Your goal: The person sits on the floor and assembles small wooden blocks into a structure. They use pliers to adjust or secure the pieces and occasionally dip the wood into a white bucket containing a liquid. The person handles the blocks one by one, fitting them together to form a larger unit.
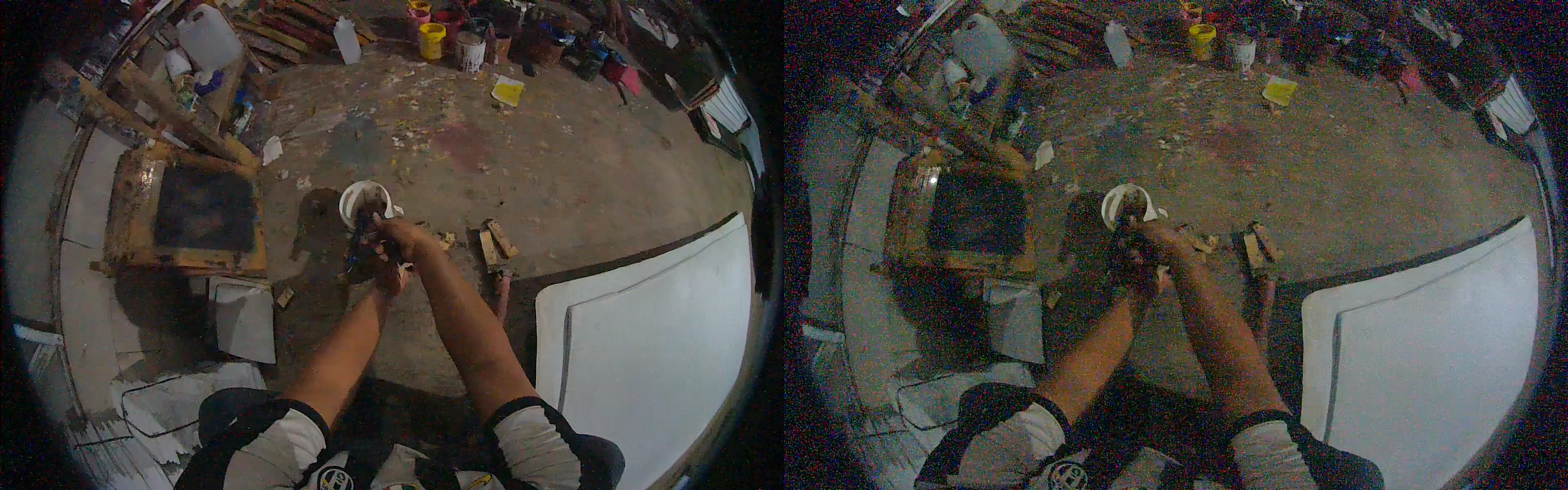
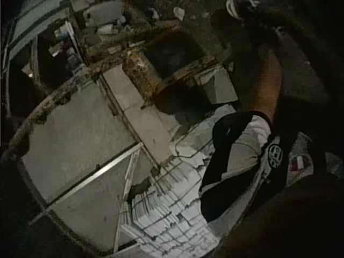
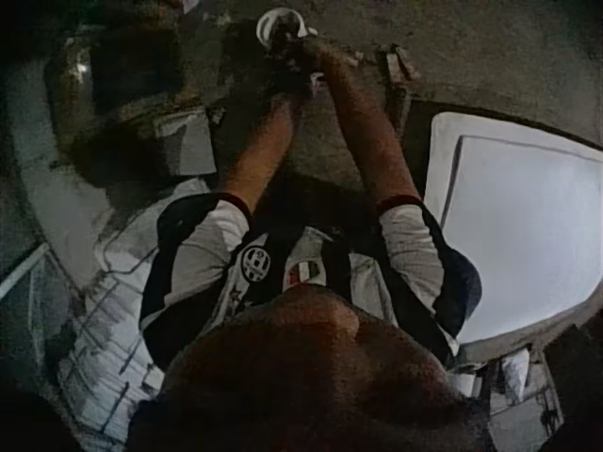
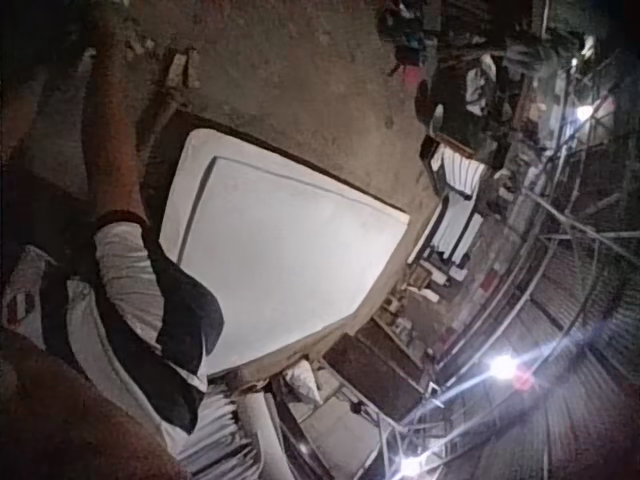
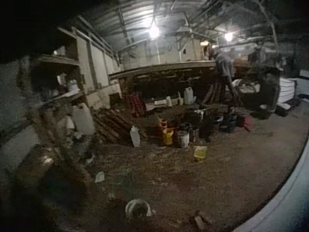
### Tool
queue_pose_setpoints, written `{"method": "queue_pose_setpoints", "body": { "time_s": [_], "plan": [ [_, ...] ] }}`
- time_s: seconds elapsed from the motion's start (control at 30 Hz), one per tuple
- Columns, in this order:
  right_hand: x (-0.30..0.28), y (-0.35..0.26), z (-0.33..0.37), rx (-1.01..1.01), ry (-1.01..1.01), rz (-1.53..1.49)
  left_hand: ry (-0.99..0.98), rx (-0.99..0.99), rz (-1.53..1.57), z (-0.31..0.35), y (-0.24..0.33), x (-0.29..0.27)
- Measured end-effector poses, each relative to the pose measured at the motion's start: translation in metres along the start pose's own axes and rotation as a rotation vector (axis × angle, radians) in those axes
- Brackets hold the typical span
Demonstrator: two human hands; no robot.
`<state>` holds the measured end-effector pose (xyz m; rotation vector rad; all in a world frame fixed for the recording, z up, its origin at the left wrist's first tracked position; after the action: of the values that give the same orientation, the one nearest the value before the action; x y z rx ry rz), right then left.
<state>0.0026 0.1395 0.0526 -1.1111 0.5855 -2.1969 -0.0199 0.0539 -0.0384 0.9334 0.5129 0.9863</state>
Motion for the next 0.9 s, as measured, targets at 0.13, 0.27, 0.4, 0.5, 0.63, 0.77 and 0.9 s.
{"method": "queue_pose_setpoints", "body": {
  "time_s": [0.13, 0.27, 0.4, 0.5, 0.63, 0.77, 0.9],
  "plan": [
    [0.018, -0.017, 0.048, -0.156, 0.011, 0.021, -0.035, -0.064, 0.091, -0.001, 0.006, -0.004],
    [-0.039, 0.005, 0.088, -0.231, -0.018, -0.027, -0.291, -0.341, 0.281, 0.000, 0.007, 0.028],
    [-0.052, -0.003, 0.145, -0.403, 0.073, -0.244, -0.459, -0.497, 0.356, -0.020, 0.011, 0.045],
    [-0.063, 0.015, 0.152, -0.434, 0.083, -0.026, -0.543, -0.427, 0.321, -0.036, 0.018, 0.053],
    [-0.087, 0.057, 0.134, -0.407, 0.106, 0.308, -0.398, -0.368, 0.339, -0.025, 0.029, 0.075],
    [-0.041, 0.026, 0.188, -0.311, 0.232, 0.044, -0.501, -0.617, 0.394, 0.034, 0.054, 0.101],
    [-0.054, 0.040, 0.173, -0.268, 0.130, 0.034, -0.575, -0.392, 0.241, 0.029, 0.066, 0.102]
  ]
}}
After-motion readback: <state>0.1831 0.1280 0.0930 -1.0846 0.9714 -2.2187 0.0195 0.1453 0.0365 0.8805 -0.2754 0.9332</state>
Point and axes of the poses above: each hand's wrist, its own z-axis away from the middle knuckle, its own x-axis out of the palm, y = z × x, the point moved 8 cm from there along -z, towards the middle knuckle, and after that the axes turned 7 degrees about -x, right-handed, at the moved point
